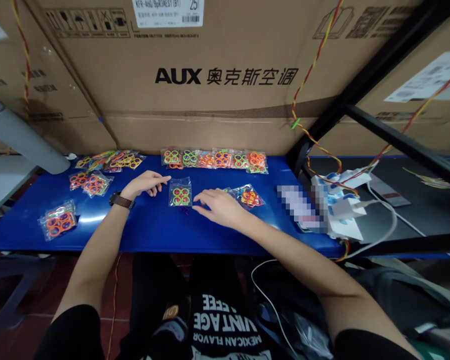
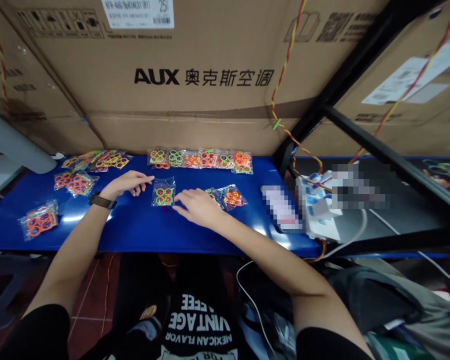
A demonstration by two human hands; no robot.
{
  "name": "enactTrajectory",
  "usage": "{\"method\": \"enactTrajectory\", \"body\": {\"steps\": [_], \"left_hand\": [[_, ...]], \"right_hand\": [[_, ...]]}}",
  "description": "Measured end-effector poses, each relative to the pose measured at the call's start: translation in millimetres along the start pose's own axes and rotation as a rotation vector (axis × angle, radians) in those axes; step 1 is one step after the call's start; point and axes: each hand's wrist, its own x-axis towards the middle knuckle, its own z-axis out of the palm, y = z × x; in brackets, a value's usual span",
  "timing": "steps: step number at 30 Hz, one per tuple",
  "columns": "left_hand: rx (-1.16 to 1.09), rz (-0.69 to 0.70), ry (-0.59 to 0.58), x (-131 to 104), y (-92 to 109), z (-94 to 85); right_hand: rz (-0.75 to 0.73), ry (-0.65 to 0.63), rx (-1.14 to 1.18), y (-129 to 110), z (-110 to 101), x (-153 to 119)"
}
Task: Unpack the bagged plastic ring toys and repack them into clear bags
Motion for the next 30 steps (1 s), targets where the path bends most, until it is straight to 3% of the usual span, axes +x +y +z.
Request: {"method": "enactTrajectory", "body": {"steps": [3,7,13,16,20,25,30], "left_hand": [[-0.041,-0.012,-0.04,3,-3,9.8],[-0.053,0.083,-0.023,11,-8,25.6],[-0.011,0.481,0.26,20,-14,44.2],[0.004,0.596,0.383,17,-11,50.1],[-0.064,0.704,0.428,10,-3,58.6],[-0.235,0.722,0.309,0,4,71.4],[-0.29,0.75,0.253,-7,9,82.6]], "right_hand": [[-0.054,-0.085,-0.157,-22,18,11],[-0.091,-0.159,-0.153,-28,35,22],[-0.156,-0.201,-0.092,-18,38,23],[-0.169,-0.18,-0.091,-17,35,22],[-0.112,-0.089,0.006,-17,19,23],[0.024,0.212,0.259,-6,-9,33],[0.119,0.421,0.168,7,-4,42]]}}
